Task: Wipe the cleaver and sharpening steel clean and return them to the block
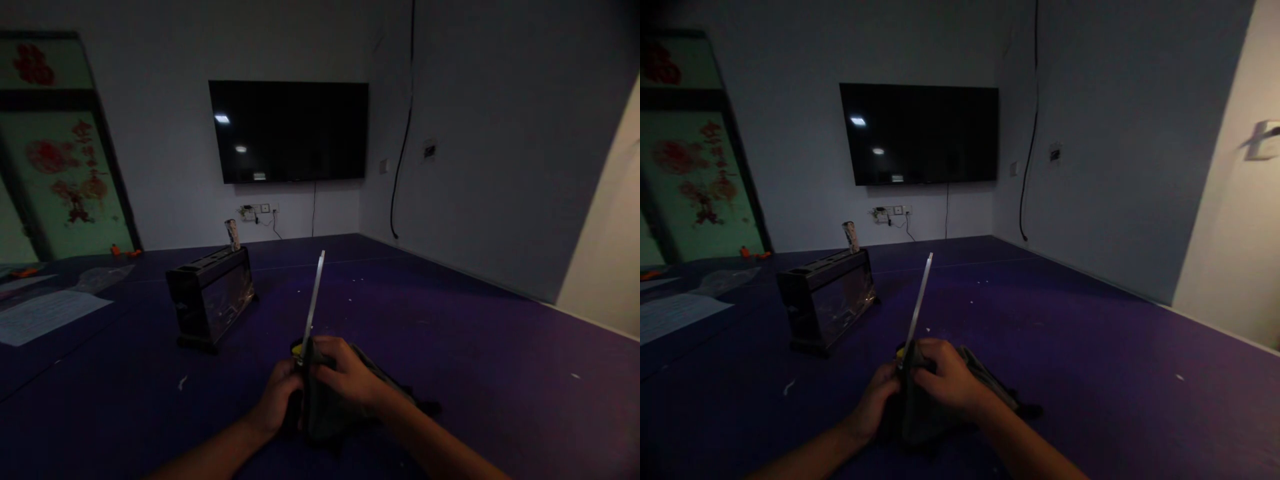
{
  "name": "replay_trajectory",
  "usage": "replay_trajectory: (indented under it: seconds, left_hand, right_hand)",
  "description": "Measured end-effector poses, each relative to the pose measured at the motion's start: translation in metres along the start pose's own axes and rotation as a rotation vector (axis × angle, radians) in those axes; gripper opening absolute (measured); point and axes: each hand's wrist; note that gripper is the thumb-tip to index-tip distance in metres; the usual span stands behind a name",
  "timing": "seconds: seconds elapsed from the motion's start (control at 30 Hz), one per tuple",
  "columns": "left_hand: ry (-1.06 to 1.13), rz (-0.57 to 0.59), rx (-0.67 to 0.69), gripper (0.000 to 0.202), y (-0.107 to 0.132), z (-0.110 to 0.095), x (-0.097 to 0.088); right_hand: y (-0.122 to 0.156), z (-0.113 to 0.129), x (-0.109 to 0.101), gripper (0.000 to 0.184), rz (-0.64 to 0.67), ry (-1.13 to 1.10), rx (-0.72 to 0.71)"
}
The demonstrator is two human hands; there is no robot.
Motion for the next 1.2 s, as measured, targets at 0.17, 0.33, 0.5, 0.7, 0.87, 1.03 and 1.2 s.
replay_trajectory:
  seconds: [0.17,0.33,0.5,0.7,0.87,1.03,1.2]
  left_hand:
    - [0.026,-0.049,-0.011,0.014,-0.004,0.005,-0.005]
    - [0.002,-0.079,-0.006,0.021,-0.007,0.011,-0.005]
    - [-0.029,-0.06,0.047,0.021,-0.009,0.007,-0.002]
    - [-0.181,-0.121,0.17,0.026,-0.015,0.009,-0.008]
    - [-0.288,-0.134,0.224,0.027,-0.015,0.009,-0.01]
    - [-0.273,-0.045,0.283,0.032,-0.01,0.005,-0.005]
    - [-0.209,-0.029,0.269,0.038,-0.008,0.007,-0.005]
  right_hand:
    - [-0.001,-0.001,0.003,0.015,0.012,-0.069,-0.025]
    - [0.001,-0.008,0.01,0.017,-0.047,0.051,-0.013]
    - [0.003,-0.009,0.011,0.02,-0.121,0.133,0.014]
    - [0.003,-0.009,0.009,0.021,-0.188,0.192,0.005]
    - [0.006,-0.013,0.013,0.017,-0.253,0.277,-0.011]
    - [0.007,-0.013,0.017,0.019,-0.335,0.331,-0.015]
    - [0.005,-0.011,0.015,0.018,-0.294,0.282,-0.009]
Point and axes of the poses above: each hand's wrist, its own y-axis away from the middle knuckle, its own x-axis out of the palm, z = x × y, and after that the axes turned 14 degrees about y, right-handed
